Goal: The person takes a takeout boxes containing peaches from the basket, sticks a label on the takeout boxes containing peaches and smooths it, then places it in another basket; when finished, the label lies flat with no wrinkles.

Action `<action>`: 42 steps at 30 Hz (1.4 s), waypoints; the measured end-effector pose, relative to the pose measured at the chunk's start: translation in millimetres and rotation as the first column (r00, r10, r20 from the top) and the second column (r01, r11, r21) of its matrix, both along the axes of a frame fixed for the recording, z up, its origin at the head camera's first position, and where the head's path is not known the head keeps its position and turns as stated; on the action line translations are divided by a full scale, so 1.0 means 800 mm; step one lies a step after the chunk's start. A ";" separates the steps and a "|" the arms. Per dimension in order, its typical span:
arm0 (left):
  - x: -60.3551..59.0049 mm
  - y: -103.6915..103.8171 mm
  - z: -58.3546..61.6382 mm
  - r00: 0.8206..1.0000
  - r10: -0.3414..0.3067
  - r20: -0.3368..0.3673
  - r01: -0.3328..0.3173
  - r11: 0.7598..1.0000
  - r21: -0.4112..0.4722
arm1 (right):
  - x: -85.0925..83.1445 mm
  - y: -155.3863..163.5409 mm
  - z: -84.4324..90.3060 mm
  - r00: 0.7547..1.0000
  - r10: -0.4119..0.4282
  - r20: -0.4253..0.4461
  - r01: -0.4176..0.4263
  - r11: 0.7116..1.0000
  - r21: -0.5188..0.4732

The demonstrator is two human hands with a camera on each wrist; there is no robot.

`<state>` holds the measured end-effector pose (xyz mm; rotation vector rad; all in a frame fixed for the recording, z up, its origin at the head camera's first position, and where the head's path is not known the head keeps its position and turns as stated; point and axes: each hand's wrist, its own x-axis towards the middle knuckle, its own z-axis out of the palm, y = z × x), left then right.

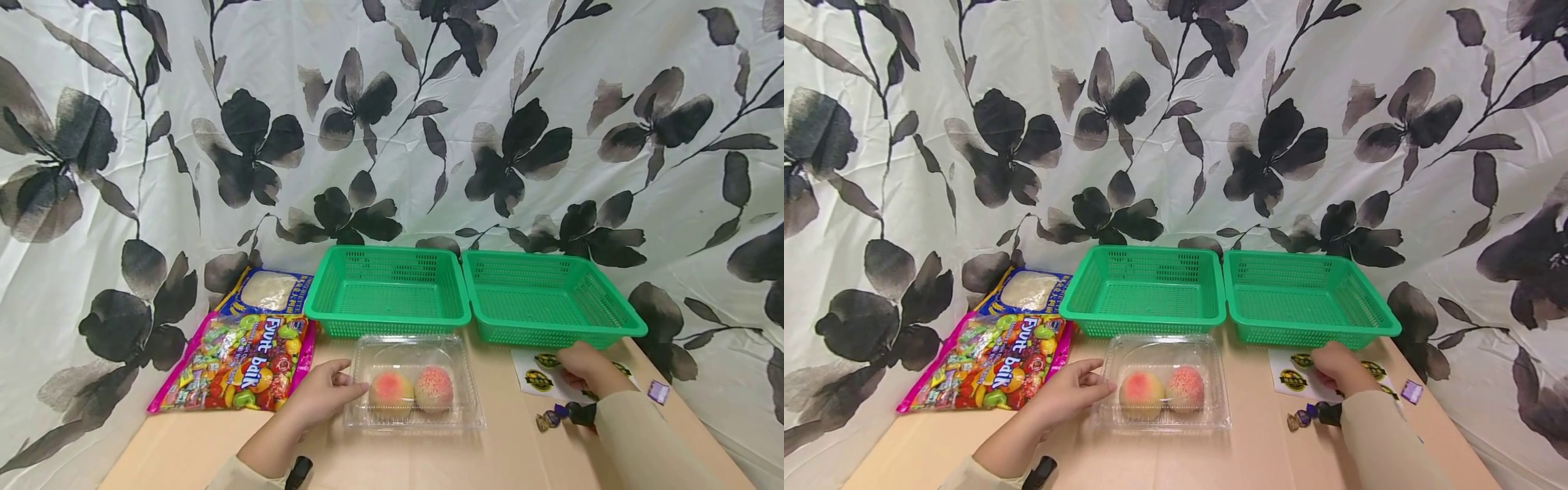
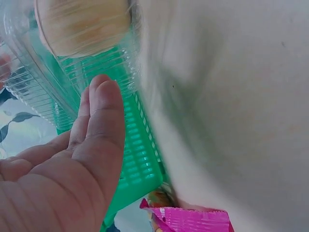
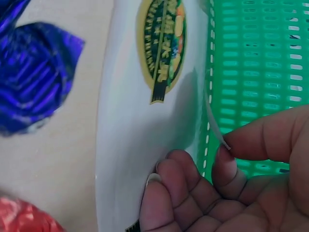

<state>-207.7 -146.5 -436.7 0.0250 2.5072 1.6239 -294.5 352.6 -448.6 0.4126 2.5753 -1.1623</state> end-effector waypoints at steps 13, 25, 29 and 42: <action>-0.002 0.004 0.003 0.990 0.080 -0.113 -0.089 0.993 -0.080 | 0.010 0.002 0.019 0.998 0.050 -0.038 -0.050 0.998 -0.024; 0.000 0.025 0.025 0.952 0.100 -0.290 -0.061 0.988 0.142 | 0.061 -0.050 0.072 0.942 0.185 -0.281 -0.180 0.983 0.045; 0.003 0.035 0.029 0.942 0.063 -0.330 -0.017 0.990 0.141 | 0.079 -0.081 0.088 0.927 0.176 -0.333 -0.179 0.984 0.021; 0.014 0.071 0.042 0.891 -0.053 -0.450 0.112 0.988 0.106 | 0.115 -0.176 0.105 0.883 0.173 -0.436 -0.259 0.955 -0.146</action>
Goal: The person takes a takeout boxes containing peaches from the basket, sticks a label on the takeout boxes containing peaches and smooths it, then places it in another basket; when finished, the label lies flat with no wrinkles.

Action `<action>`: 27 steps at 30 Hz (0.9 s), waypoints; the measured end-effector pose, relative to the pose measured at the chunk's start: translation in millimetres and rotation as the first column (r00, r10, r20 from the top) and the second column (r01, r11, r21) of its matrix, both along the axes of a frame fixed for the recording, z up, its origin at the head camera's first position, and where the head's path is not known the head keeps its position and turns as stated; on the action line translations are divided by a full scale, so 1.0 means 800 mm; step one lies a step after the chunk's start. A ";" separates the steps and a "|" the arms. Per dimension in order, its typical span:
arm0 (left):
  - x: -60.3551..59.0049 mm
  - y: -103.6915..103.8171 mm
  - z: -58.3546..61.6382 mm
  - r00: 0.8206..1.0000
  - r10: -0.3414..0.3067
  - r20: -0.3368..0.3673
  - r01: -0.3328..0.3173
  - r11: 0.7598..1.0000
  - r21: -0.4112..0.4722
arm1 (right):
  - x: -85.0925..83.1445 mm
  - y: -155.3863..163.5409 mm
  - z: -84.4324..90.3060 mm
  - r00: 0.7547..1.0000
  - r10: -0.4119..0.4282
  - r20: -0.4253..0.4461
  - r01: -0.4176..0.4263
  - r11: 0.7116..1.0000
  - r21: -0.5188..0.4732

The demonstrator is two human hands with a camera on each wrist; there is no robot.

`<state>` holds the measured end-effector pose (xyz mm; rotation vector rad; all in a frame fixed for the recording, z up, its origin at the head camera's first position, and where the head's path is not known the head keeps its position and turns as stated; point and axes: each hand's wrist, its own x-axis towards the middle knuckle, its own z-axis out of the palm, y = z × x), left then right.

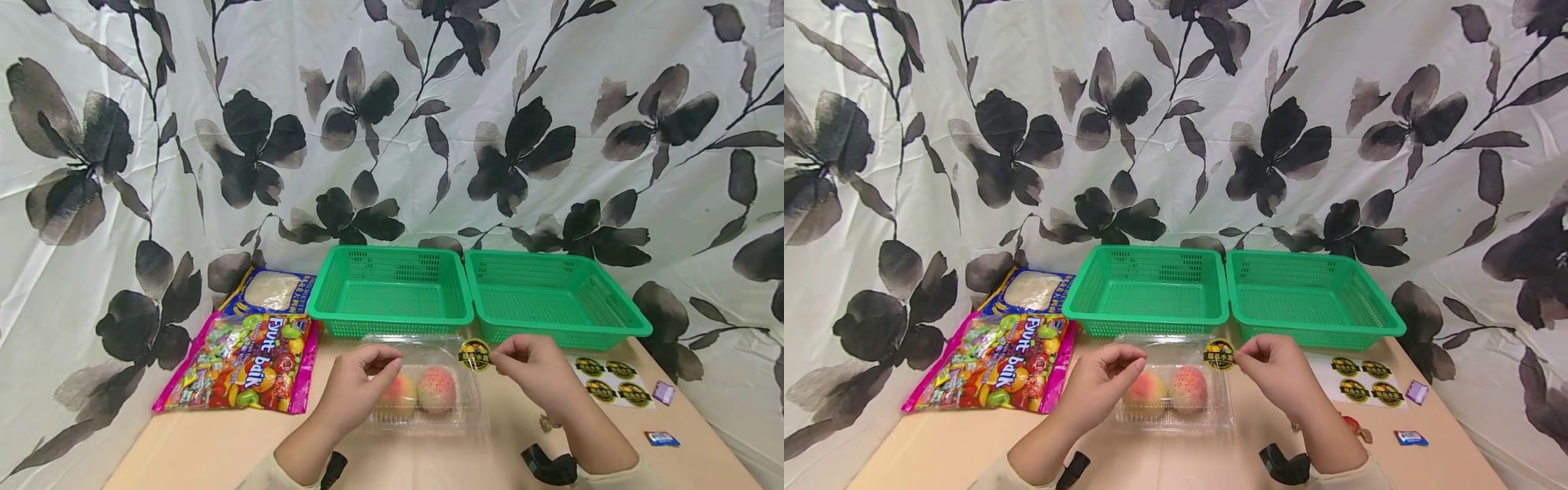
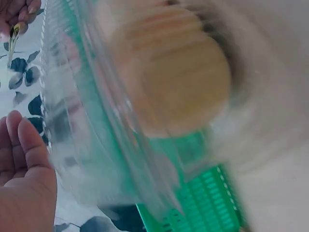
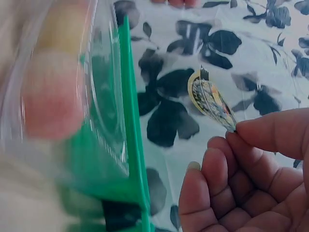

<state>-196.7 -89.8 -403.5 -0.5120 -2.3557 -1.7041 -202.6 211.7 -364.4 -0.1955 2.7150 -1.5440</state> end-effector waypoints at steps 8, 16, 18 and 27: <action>-0.004 0.024 0.008 0.995 -0.082 0.061 0.087 0.992 -0.092 | 0.004 -0.035 -0.005 0.994 0.110 -0.021 -0.111 0.990 -0.088; -0.004 0.025 0.013 0.993 -0.078 0.085 0.091 0.983 -0.163 | 0.005 -0.051 -0.011 0.983 0.181 -0.026 -0.183 0.976 -0.117; -0.005 0.024 0.014 0.992 -0.087 0.091 0.102 0.979 -0.175 | 0.004 -0.053 -0.012 0.982 0.189 -0.021 -0.191 0.975 -0.114; -0.016 0.020 0.028 0.983 -0.113 0.142 0.147 0.956 -0.253 | -0.007 -0.064 -0.015 0.984 0.172 0.035 -0.167 0.979 -0.114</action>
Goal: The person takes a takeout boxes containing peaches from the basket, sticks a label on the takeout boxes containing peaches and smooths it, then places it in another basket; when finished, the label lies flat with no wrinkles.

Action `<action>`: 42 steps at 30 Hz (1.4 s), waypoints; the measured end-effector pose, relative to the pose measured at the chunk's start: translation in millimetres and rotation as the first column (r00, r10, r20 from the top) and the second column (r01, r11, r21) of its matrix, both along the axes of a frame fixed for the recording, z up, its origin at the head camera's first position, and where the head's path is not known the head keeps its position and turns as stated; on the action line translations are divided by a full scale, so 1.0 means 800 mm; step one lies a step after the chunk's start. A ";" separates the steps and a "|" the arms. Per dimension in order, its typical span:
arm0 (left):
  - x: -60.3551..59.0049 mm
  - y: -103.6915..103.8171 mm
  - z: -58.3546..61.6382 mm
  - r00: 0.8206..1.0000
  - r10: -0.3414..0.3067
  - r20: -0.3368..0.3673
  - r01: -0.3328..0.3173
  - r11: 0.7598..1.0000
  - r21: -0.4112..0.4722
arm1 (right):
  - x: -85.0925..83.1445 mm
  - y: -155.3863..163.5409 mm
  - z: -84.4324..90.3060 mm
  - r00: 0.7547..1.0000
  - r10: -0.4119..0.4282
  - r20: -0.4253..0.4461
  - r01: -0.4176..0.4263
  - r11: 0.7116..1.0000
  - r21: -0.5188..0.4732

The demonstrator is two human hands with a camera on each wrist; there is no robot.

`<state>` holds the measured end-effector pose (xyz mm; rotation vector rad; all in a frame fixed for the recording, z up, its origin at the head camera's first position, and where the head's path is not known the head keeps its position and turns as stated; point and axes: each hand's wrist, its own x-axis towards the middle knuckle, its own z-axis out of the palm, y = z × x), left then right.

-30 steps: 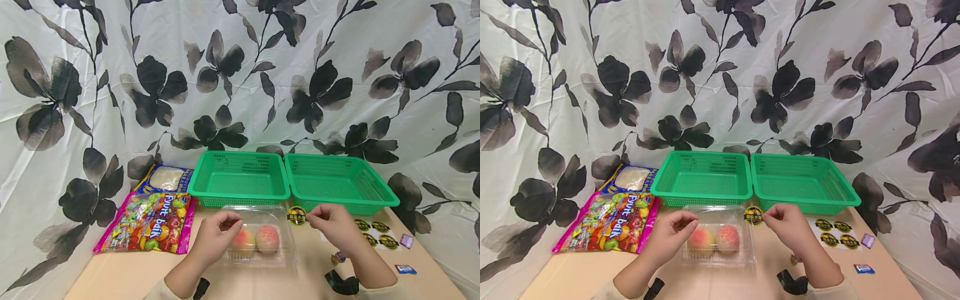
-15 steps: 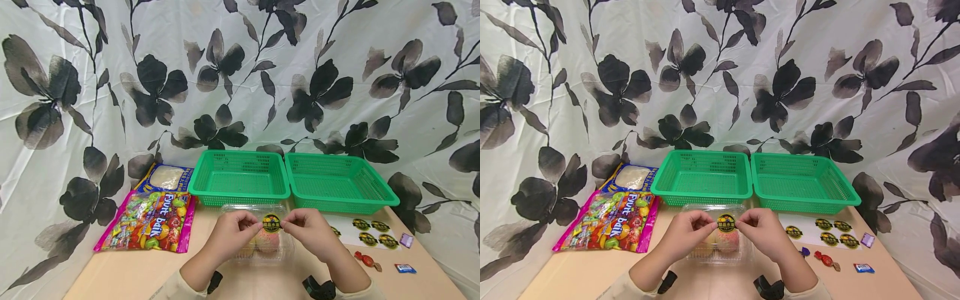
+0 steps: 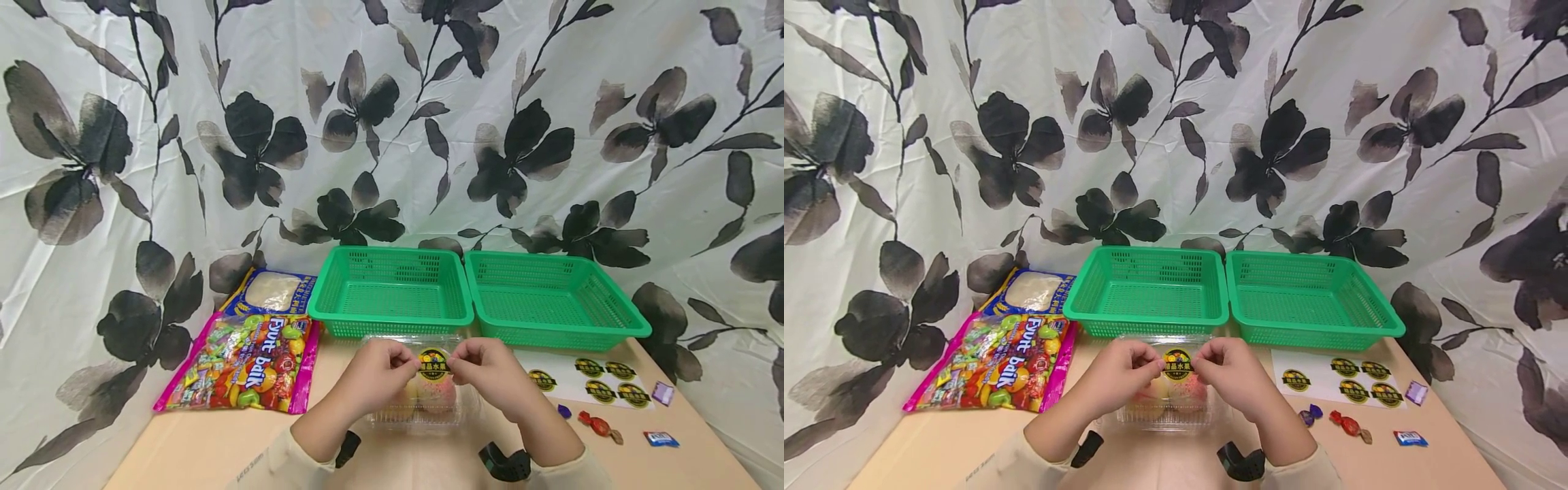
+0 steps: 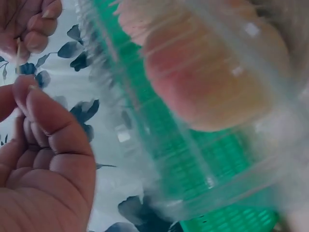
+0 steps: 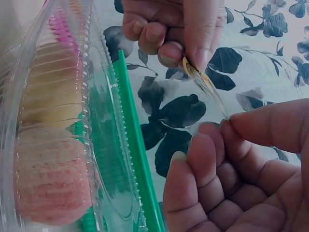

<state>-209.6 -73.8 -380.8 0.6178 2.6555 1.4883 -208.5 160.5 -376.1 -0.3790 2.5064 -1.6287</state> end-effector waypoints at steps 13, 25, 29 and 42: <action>-0.028 0.003 0.032 0.995 -0.080 0.066 0.097 0.937 -0.336 | -0.035 -0.011 -0.005 0.994 0.087 0.063 -0.095 0.987 0.133; -0.061 0.007 0.031 0.987 -0.085 0.139 0.145 0.847 -0.511 | -0.055 -0.025 -0.013 0.984 0.114 0.140 -0.136 0.978 0.158; -0.070 0.009 0.031 0.983 -0.073 0.166 0.153 0.824 -0.546 | -0.061 -0.032 -0.010 0.984 0.094 0.148 -0.125 0.969 0.211; -0.076 0.024 0.026 0.982 -0.011 0.186 0.135 0.730 -0.670 | -0.067 -0.044 -0.010 0.990 0.051 0.130 -0.098 0.918 0.385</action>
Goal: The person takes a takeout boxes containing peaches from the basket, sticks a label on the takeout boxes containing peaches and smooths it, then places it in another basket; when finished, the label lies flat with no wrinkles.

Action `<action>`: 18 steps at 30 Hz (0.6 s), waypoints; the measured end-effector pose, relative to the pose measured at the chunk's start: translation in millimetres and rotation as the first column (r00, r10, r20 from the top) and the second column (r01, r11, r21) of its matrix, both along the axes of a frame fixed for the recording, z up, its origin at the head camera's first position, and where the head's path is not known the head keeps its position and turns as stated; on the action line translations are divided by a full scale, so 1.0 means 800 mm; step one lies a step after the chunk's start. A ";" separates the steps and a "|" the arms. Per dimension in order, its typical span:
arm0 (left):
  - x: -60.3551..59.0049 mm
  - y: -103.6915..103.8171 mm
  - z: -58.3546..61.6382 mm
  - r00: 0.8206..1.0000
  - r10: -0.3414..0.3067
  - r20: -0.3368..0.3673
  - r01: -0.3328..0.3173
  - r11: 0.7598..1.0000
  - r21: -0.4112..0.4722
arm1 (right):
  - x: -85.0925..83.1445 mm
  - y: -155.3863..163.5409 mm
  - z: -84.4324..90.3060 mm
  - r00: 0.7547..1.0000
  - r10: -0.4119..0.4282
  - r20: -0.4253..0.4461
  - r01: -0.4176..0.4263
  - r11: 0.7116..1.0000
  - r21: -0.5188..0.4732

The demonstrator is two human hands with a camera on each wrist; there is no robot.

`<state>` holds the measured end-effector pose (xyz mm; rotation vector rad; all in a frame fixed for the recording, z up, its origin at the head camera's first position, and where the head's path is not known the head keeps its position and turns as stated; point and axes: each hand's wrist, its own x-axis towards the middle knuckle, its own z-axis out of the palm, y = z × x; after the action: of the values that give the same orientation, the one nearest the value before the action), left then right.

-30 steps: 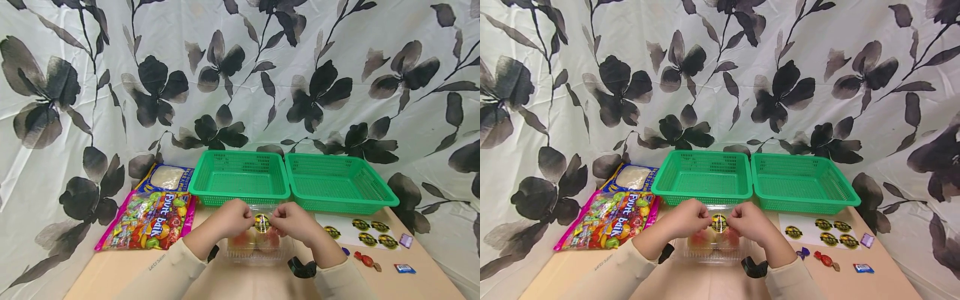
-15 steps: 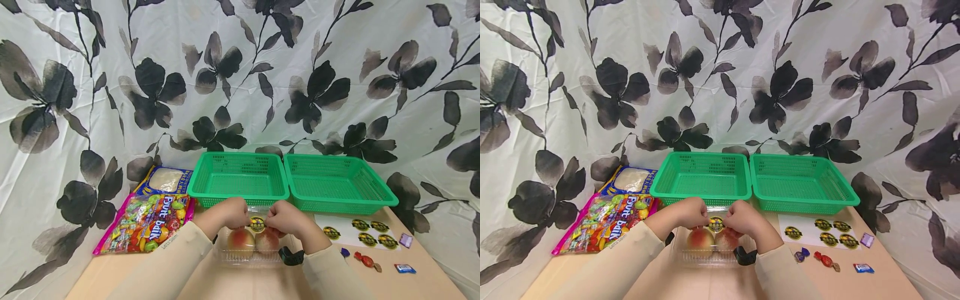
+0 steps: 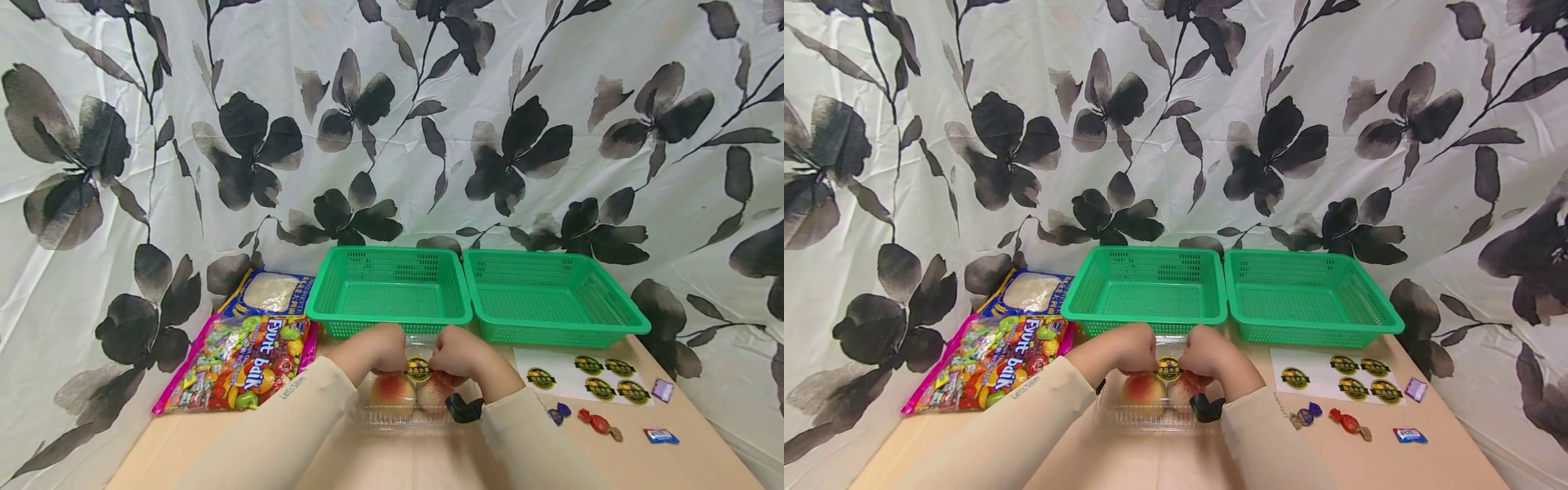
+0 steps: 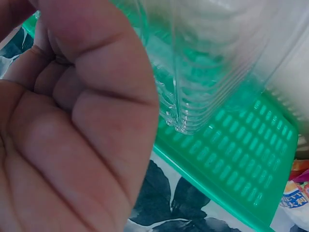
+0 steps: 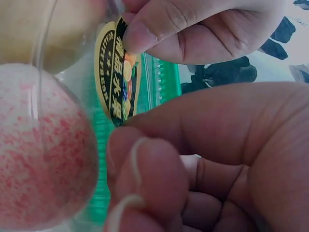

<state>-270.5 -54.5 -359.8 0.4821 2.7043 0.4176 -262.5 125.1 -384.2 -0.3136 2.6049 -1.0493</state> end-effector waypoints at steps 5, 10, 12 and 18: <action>-0.001 0.002 -0.001 0.999 0.044 0.026 -0.044 0.999 -0.006 | -0.002 -0.003 -0.002 1.000 -0.003 -0.001 0.003 0.999 0.033; -0.003 -0.002 -0.005 0.999 0.045 -0.016 -0.045 0.999 -0.016 | -0.003 -0.003 0.002 1.000 0.009 0.004 -0.010 0.998 0.059; -0.004 -0.004 -0.008 0.999 0.037 -0.026 -0.037 0.999 -0.021 | -0.002 -0.002 0.004 0.999 0.020 0.025 -0.021 0.998 0.056; -0.006 -0.006 -0.012 0.999 0.018 -0.052 -0.020 0.999 -0.033 | 0.000 -0.001 0.010 0.995 0.056 0.077 -0.061 0.996 0.064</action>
<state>-275.5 -59.4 -369.5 0.4639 2.7627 0.3688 -262.4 124.2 -376.1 -0.3265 2.5419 -0.9344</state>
